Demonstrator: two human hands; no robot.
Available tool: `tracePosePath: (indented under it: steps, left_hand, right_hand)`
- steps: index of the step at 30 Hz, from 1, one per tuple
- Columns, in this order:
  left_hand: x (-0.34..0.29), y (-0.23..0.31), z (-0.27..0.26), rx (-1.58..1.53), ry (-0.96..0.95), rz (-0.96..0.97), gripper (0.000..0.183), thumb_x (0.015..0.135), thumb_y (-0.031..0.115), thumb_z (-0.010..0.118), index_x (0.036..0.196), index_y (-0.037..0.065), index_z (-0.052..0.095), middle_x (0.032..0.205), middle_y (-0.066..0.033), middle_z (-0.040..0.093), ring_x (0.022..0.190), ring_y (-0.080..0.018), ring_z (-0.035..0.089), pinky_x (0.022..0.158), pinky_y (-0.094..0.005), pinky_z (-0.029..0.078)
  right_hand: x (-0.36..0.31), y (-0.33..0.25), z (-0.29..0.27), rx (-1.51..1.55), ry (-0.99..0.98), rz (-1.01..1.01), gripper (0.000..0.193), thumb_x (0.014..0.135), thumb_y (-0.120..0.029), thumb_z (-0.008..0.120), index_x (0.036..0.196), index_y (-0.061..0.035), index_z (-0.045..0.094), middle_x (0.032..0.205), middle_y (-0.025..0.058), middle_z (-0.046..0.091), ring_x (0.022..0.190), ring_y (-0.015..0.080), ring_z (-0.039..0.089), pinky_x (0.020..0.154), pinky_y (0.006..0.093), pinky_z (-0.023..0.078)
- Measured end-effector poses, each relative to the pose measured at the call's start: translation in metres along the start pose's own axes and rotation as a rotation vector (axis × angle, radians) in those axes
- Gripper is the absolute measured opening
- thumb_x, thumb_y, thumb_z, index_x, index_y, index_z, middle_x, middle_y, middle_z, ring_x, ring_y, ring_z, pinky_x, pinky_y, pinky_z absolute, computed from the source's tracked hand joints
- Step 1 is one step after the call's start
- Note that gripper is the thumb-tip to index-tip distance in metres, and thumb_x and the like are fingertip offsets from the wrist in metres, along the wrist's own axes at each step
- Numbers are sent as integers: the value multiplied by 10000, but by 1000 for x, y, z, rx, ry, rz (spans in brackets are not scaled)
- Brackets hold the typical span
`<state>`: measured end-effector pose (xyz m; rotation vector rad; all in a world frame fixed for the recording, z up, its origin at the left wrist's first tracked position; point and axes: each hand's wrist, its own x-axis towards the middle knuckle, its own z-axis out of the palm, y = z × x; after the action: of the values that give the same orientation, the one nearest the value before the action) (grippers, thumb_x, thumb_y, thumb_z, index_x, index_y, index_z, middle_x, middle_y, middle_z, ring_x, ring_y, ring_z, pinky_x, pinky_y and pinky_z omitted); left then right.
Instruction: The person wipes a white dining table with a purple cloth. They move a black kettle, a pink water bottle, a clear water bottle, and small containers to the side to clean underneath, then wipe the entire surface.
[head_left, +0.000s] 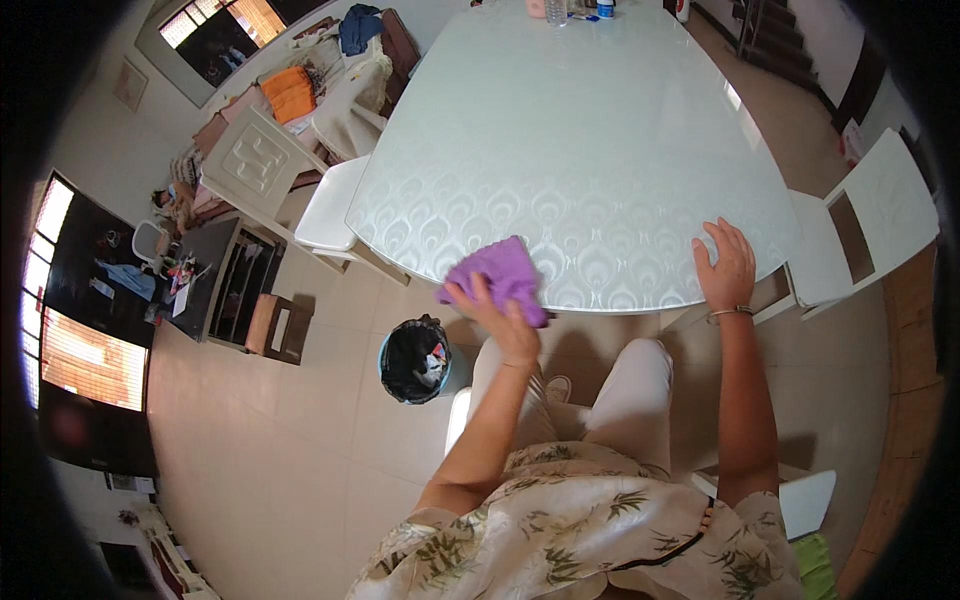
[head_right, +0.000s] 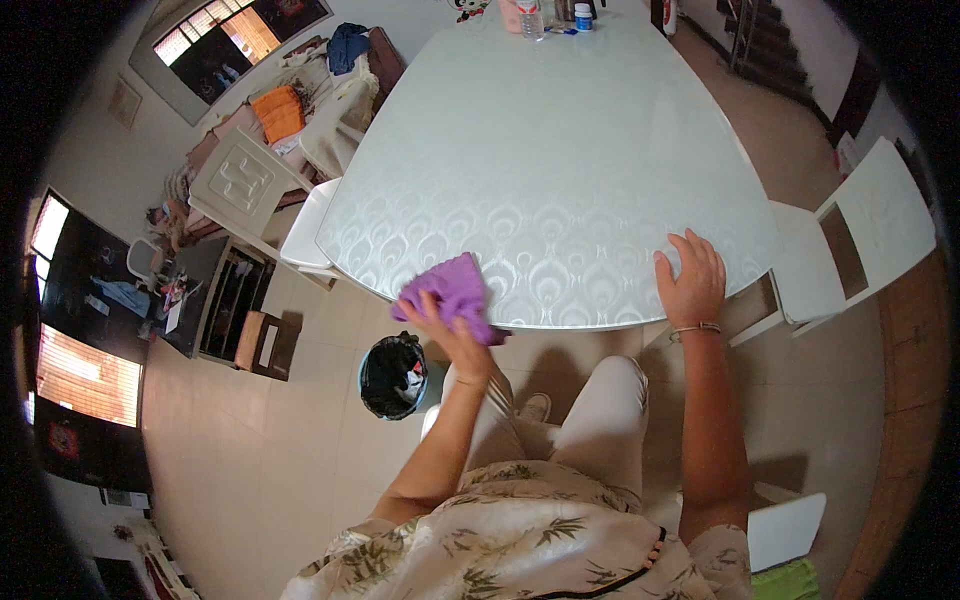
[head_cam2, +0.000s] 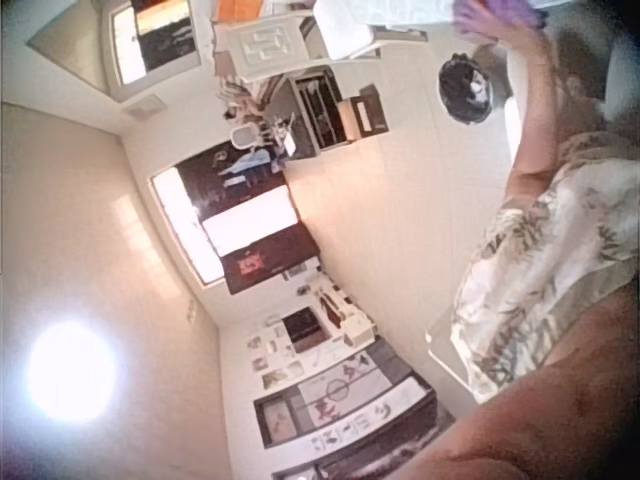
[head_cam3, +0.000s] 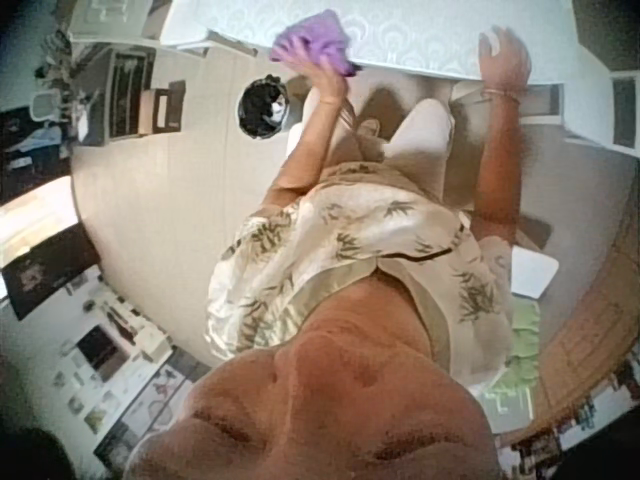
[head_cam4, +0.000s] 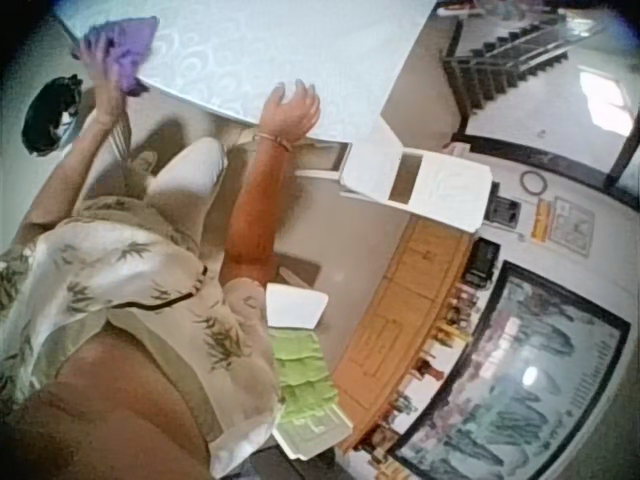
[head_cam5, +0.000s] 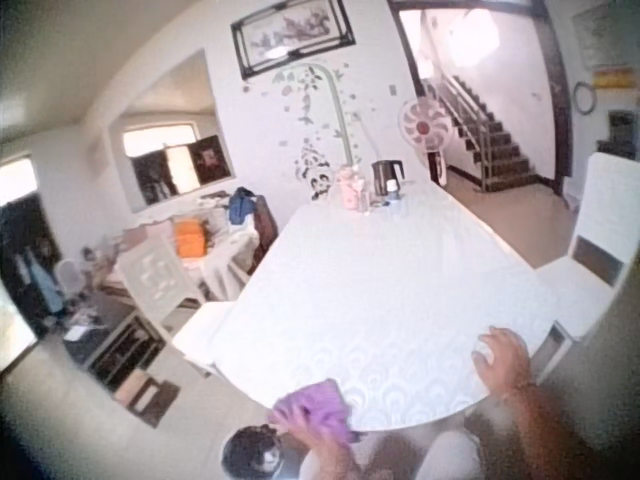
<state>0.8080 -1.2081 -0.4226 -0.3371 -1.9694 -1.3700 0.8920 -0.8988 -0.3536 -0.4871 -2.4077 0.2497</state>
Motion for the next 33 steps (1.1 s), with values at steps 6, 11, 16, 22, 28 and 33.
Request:
tracePosePath:
  steps: [6,11,16,22,28,33]
  left_hand:
    - [109,-78,-61,289,-49,-156,431,969,276,428,1364,136,530,1542,-165,285,1438,-381,210,1129,-626,37]
    - [127,-35,-60,698,-527,92,495,904,298,517,1355,92,526,1460,-183,422,1390,-406,303,1130,-602,148]
    - [97,55,-2,484,-1000,461,615,919,426,519,1416,71,440,1489,-201,374,1381,-419,316,1130,-548,224]
    - [192,-20,96,589,-955,313,631,941,510,465,1437,122,431,1500,-155,381,1404,-380,298,1147,-487,224]
    - [193,-19,92,641,-918,267,654,924,514,488,1452,136,408,1511,-146,370,1412,-376,284,1147,-509,202]
    - [155,41,75,497,-1175,422,898,821,629,591,1471,55,356,1529,-222,295,1437,-403,217,1162,-528,138]
  right_hand:
    - [1,-9,-5,14,-26,19,355,848,-275,658,1133,-65,635,1280,172,578,1206,346,511,1053,474,352]
    - [-4,-6,-5,25,-20,-13,353,842,-283,664,1123,-70,640,1268,180,579,1193,368,509,1045,501,352]
    - [-1,-9,-11,63,17,-38,331,824,-274,662,1067,-49,662,1242,189,588,1162,393,507,1029,512,348]
    - [1,-16,-13,105,-4,-12,369,817,-307,658,1071,-40,658,1253,197,575,1185,383,485,1062,516,302]
    - [0,-17,-23,80,-49,-15,390,810,-296,672,1088,-24,645,1295,215,529,1220,392,442,1073,540,275]
    - [4,-14,-25,69,-101,-56,406,793,-288,687,1097,-23,637,1293,221,525,1214,397,444,1062,558,277]
